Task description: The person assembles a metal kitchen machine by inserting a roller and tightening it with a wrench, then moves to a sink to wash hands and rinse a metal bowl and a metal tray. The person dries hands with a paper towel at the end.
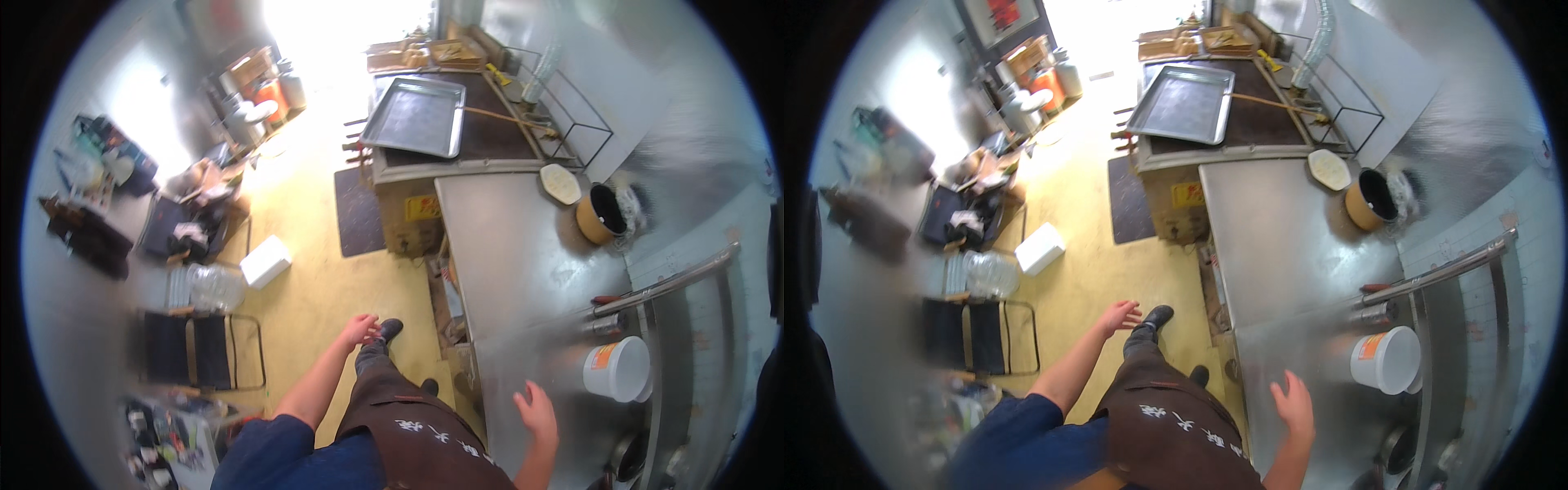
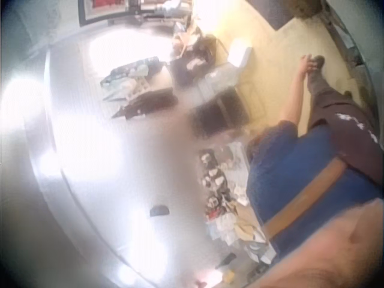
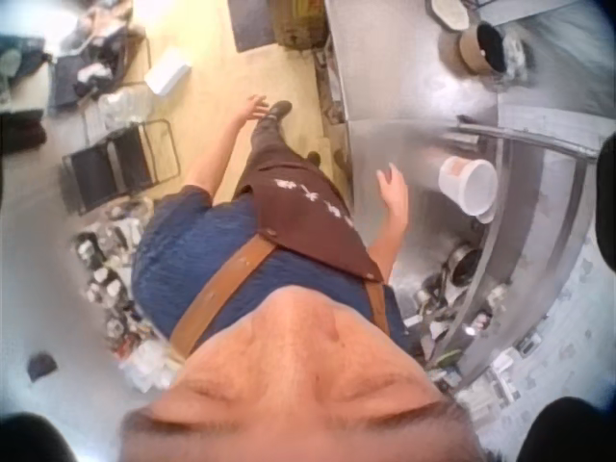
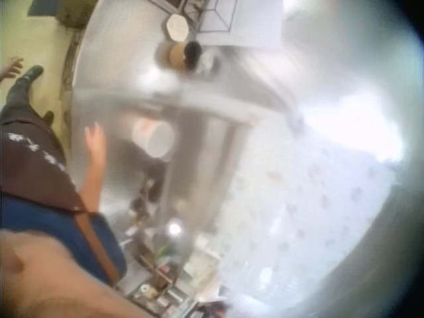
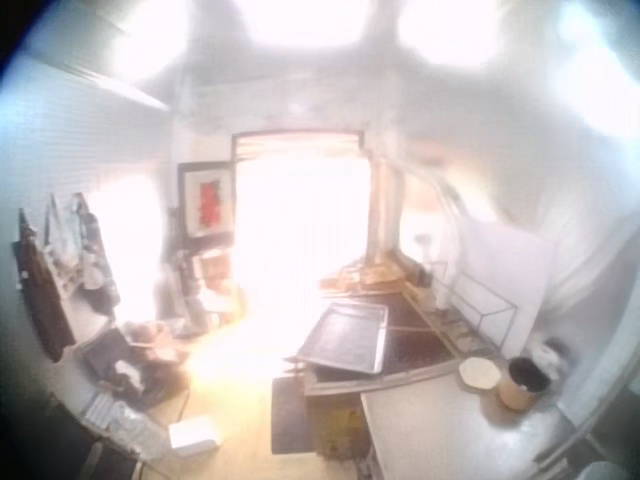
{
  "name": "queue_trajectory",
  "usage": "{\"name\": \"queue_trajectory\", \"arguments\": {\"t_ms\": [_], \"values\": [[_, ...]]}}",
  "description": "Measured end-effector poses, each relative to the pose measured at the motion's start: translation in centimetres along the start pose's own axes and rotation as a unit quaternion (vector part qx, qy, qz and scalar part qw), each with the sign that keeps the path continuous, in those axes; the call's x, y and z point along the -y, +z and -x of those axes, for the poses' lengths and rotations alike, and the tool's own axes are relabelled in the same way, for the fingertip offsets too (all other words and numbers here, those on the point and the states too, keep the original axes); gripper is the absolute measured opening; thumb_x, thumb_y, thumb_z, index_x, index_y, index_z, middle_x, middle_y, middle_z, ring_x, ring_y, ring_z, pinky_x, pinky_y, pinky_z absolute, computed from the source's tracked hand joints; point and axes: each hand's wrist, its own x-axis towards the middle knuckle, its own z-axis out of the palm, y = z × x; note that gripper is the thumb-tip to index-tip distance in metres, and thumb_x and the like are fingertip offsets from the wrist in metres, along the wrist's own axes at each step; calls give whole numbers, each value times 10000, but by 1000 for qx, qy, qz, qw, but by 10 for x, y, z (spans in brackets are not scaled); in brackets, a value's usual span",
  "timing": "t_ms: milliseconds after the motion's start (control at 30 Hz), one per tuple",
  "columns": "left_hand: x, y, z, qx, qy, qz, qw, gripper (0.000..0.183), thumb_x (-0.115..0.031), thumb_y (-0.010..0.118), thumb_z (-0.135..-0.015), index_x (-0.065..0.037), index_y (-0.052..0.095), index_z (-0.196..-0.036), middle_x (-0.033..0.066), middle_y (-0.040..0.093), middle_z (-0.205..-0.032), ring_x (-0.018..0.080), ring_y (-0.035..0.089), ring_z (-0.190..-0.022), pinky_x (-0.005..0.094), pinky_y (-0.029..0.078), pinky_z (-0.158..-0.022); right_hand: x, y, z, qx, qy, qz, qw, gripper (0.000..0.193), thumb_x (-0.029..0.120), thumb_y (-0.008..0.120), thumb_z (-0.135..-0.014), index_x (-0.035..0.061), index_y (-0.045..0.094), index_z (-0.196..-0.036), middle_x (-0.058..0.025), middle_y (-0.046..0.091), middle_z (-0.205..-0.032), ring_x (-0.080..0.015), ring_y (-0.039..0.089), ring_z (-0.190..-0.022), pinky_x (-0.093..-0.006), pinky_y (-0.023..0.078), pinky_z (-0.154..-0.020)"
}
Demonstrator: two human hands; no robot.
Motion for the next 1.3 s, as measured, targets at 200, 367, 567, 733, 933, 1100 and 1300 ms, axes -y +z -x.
{"name": "queue_trajectory", "arguments": {"t_ms": [200, 367, 567, 733, 933, 1100, 1300], "values": [[-258, 6, -215, 3, 87, 46, 995, 329, -427, 600, -1006, -129, 630, -1144, 55, 694, -973, 173, 686, -720, 375, 551, -649, -7, 56, 44, -22, 332, 0, 943, 636, 398, 732, -894, -2, 585, -1367, -228, 652, -1273, -381, 633, -1171, -476, 507, -1000], [-414, 13, -338, -29, 88, 171, 981, 467, -432, 607, -1010, -55, 584, -1285, 124, 641, -1086, 272, 696, -822, 423, 585, -636, 60, 109, 49, 16, 275, -72, 959, 474, 396, 562, -1029, 19, 624, -1310, -252, 679, -1243, -376, 649, -1172, -466, 501, -998], [-468, 26, -392, -63, 76, 259, 961, 282, -365, 550, -1043, -97, 620, -991, 45, 666, -829, 234, 696, -697, 411, 573, -576, 161, 109, 37, -27, 276, -78, 958, 462, 381, 604, -1008, 26, 638, -1304, -247, 697, -1196, -386, 660, -1145, -458, 522, -957], [-484, 6, -398, -59, -46, 163, 984, 291, -385, 568, -1016, -96, 601, -1007, 52, 635, -775, 244, 683, -660, 436, 548, -544, 184, 103, 9, 43, 324, -61, 943, 529, 421, 624, -987, 56, 604, -1369, -239, 692, -1217, -395, 650, -1162, -458, 520, -975], [-485, 15, -393, -122, -8, 228, 966, 229, -275, 620, -1011, -50, 630, -1055, 74, 671, -868, 217, 662, -639, 406, 536, -533, 150, 118, -7, 5, 293, -18, 956, 584, 456, 613, -979, 87, 557, -1428, -236, 658, -1287, -397, 625, -1205, -468, 496, -1029], [-442, -12, -358, -185, 89, 219, 954, 220, -237, 598, -989, -38, 619, -898, 62, 620, -767, 177, 618, -560, 341, 477, -455, 167, 119, -17, 13, 258, -67, 964, 557, 428, 618, -979, 72, 565, -1404, -241, 661, -1278, -400, 631, -1194, -457, 506, -1008], [-286, -102, -265, -164, 144, 331, 918, 264, -191, 658, -912, -58, 609, -1135, 51, 654, -993, 201, 662, -845, 356, 569, -715, 194, 122, -62, 74, 248, -42, 965, 529, 338, 645, -977, 10, 569, -1385, -231, 671, -1266, -371, 642, -1173, -447, 501, -1009]]}}
